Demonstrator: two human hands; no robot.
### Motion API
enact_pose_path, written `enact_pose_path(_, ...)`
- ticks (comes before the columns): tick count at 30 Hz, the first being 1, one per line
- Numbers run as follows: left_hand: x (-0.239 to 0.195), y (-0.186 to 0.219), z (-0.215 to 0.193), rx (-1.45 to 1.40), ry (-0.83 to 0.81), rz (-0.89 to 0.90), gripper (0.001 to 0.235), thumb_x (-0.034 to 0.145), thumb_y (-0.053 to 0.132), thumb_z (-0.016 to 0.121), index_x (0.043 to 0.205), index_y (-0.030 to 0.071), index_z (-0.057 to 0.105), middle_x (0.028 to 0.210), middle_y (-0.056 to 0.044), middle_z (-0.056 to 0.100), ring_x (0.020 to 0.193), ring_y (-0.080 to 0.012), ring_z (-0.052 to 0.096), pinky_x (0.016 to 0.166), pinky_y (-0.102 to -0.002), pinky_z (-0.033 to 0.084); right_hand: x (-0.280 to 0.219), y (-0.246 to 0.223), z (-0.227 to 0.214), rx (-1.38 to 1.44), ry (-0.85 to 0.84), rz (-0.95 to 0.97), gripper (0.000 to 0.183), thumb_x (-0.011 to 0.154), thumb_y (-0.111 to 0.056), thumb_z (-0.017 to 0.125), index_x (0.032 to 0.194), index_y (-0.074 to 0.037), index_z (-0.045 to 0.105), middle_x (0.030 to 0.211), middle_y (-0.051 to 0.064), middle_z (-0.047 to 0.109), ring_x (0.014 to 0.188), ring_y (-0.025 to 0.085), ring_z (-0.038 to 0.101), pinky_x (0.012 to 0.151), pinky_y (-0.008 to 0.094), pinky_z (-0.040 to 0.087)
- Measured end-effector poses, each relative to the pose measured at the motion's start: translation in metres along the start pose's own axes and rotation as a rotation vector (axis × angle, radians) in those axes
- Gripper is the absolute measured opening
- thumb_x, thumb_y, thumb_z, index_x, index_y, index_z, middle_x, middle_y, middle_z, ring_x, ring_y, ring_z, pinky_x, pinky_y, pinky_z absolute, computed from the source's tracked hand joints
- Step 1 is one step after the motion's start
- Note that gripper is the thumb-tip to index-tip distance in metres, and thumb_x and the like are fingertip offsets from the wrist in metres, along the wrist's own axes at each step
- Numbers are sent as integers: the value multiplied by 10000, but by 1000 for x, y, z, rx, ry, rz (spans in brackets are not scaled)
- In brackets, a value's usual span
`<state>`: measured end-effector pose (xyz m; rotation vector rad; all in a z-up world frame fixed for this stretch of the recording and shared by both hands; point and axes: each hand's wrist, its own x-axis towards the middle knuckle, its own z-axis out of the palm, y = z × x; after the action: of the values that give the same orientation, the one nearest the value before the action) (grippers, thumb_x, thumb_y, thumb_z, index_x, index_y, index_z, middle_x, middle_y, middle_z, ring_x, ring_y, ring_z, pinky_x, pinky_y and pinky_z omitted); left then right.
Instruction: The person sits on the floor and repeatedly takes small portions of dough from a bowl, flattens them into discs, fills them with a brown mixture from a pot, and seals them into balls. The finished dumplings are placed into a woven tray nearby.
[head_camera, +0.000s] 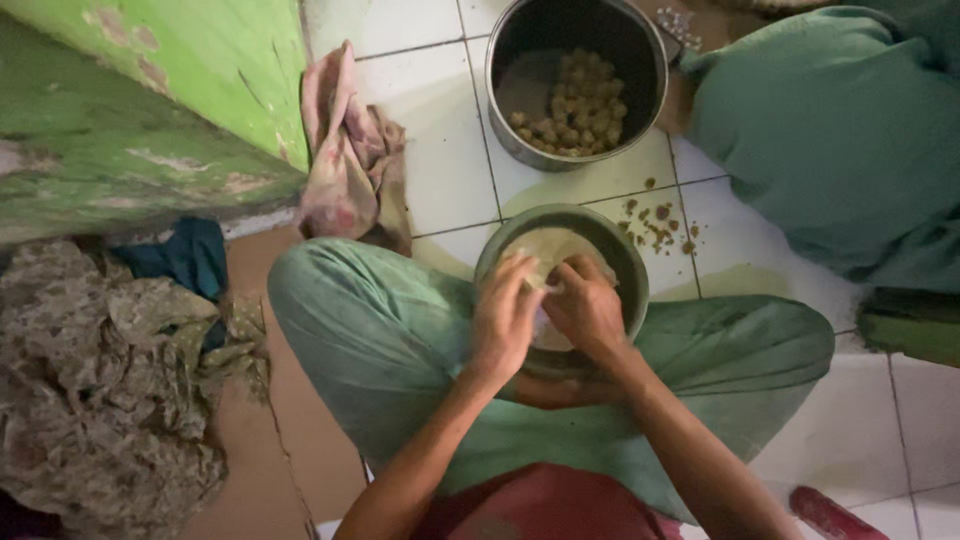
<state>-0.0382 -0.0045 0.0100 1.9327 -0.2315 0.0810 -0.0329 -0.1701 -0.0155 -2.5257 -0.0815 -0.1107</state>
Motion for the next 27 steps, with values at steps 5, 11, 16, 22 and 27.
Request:
enact_pose_path(5,4,-7,23,159,-209,-72,430,1029,205,581,1408,5,551,1380,-213,597,1319,-400,531,1097,-475,420,-15,11,-9,118,-96,28,459,773,-160,766,1204,-48,655,1070,162,681,971,404,661,808,503,535)
enact_pose_path(11,12,-18,23,-25,-91,35,391,1074,196,533,1398,-24,550,1328,-252,613,1261,-421,563,1068,-483,437,3,11,-10,123,-128,-6,277,828,-162,786,1089,-102,714,1007,128,734,932,313,706,837,428,552)
enact_pose_path(16,4,0,17,-280,-311,-257,279,1076,228,528,1234,30,643,1066,-168,693,941,-269,691,821,-383,548,-20,-20,-53,462,-166,263,315,875,-126,714,1175,-41,671,1016,103,723,831,203,675,726,343,547)
enact_pose_path(22,-12,-1,33,-424,-205,-349,227,1094,251,516,1158,56,612,844,-44,651,726,-117,632,656,-290,533,-29,-24,-57,482,-6,126,312,893,-51,740,1196,-23,670,1088,84,710,970,161,710,818,287,566)
enact_pose_path(27,-18,-33,51,-1126,42,-779,198,1107,280,599,1121,83,593,858,-7,612,708,-115,584,618,-271,489,-43,0,-37,978,12,411,276,884,10,696,1150,63,641,1103,130,669,1033,210,655,907,339,549)
